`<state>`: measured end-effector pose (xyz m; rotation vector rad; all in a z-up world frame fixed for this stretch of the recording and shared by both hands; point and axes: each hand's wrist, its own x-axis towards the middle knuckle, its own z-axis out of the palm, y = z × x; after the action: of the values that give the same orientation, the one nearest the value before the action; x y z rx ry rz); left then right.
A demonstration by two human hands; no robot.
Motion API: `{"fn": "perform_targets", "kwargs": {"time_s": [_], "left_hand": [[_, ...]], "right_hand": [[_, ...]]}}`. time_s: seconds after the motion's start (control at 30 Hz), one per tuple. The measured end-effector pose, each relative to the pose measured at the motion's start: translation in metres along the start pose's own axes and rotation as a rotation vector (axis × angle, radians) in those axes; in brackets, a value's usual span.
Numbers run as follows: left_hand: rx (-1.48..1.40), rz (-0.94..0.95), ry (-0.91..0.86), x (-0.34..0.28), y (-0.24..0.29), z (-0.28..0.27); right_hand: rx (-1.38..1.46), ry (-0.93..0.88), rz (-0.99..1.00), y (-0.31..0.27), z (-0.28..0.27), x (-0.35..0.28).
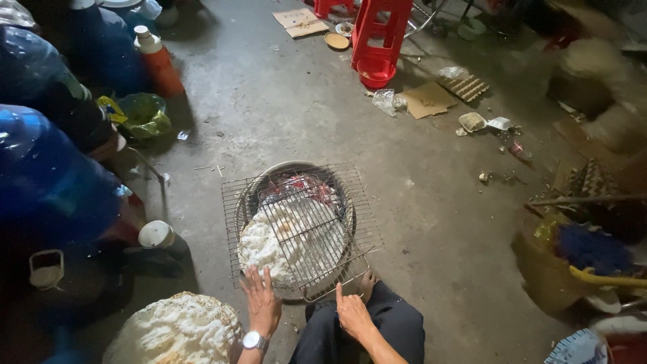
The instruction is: Grilling rice crackers over a charcoal fire, flipping them to ensure even cooking.
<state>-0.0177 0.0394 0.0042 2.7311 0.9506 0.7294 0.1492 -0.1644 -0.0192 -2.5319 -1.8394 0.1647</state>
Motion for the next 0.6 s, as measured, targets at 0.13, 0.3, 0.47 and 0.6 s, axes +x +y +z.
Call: {"fn": "perform_targets", "kwargs": {"time_s": [0.13,0.3,0.47,0.6], "left_hand": [[0.051,-0.002,-0.022,0.001,-0.005,0.011],[0.083,0.030,-0.009,0.003,-0.004,0.009],[0.066,0.053,0.001,0.005,-0.005,0.005],[0.147,0.023,0.003,0.004,-0.006,0.015]], "right_hand": [[-0.011,0.003,-0.005,-0.001,-0.003,0.001],[0.010,-0.003,-0.009,-0.002,-0.010,0.000],[-0.023,-0.005,-0.004,-0.002,-0.007,0.002],[-0.002,-0.040,0.003,0.000,-0.001,0.002]]}}
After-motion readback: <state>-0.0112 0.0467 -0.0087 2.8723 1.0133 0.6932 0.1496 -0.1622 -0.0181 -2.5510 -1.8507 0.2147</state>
